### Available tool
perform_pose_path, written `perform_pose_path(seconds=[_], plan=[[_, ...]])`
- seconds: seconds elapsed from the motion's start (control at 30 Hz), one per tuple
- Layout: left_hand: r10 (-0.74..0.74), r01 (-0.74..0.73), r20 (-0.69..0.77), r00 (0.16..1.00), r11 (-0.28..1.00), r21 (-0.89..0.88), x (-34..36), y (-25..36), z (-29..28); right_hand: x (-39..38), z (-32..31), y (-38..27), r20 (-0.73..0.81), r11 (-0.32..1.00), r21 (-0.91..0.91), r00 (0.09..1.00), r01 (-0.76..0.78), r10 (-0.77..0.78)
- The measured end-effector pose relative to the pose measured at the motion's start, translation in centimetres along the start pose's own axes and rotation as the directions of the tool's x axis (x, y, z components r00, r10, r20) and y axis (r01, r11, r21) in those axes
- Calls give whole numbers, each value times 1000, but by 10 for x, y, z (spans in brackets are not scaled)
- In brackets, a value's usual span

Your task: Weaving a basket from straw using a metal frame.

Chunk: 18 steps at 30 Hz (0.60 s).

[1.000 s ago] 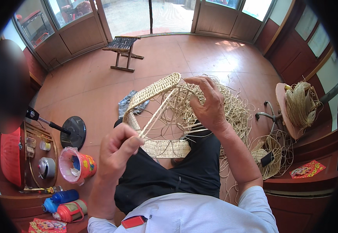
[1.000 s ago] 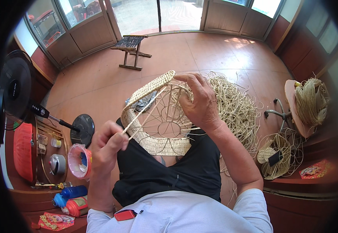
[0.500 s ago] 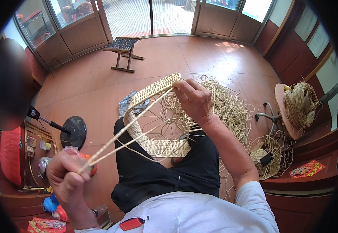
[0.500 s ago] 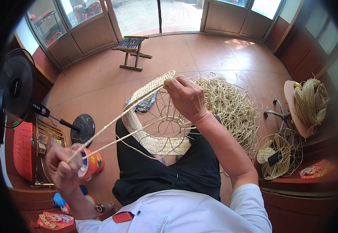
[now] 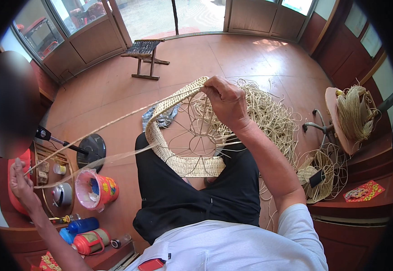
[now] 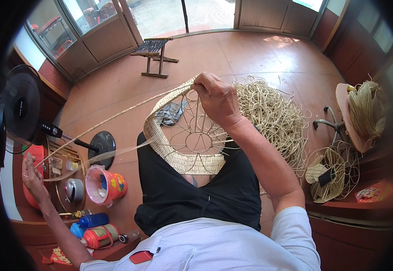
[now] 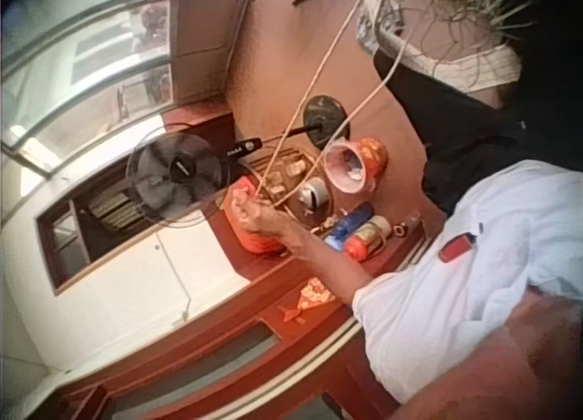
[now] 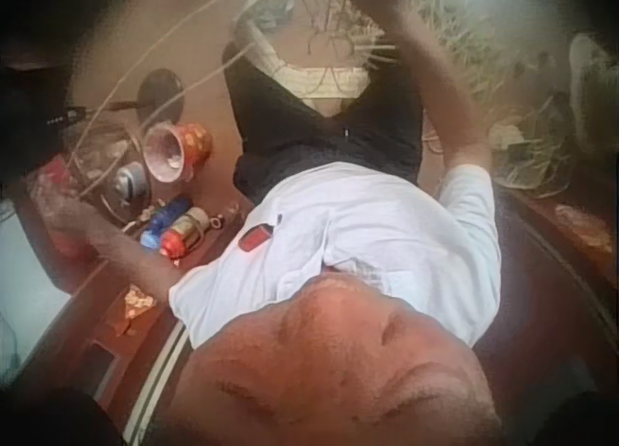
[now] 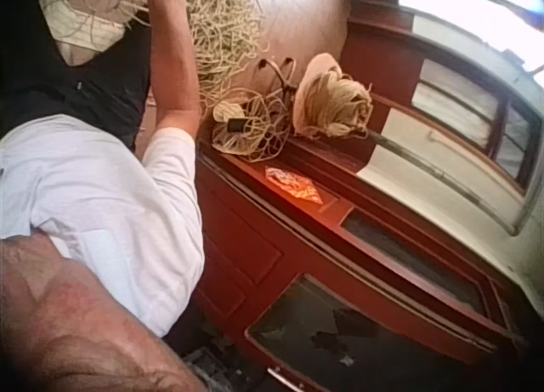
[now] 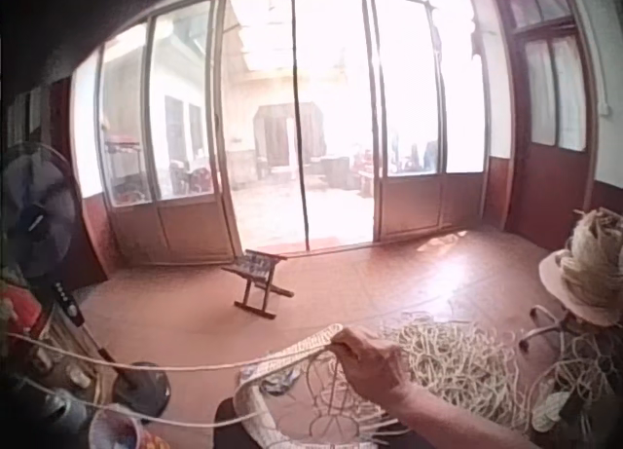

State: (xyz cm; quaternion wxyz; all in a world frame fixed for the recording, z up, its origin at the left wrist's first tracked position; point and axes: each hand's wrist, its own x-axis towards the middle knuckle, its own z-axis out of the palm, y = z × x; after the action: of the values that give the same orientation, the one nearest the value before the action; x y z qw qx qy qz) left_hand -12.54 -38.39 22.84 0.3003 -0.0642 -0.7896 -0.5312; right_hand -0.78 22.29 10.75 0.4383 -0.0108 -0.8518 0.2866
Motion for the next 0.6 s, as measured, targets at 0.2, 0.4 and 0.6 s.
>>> perform_pose_path(seconds=[0.2, 0.4, 0.6], plan=[[284, -160, -286, 915, 907, 389, 135, -95, -156, 1, 14, 6, 92, 929, 269, 967, -255, 239], [220, -258, 139, 966, 876, 406, -15, -9, 86, -2, -1, 31, 337, 536, 579, 779, -614, 529], [217, -160, 647, 732, 976, -145, -219, 60, 217, 6, 2, 45, 559, 232, 588, 597, -775, 576]])
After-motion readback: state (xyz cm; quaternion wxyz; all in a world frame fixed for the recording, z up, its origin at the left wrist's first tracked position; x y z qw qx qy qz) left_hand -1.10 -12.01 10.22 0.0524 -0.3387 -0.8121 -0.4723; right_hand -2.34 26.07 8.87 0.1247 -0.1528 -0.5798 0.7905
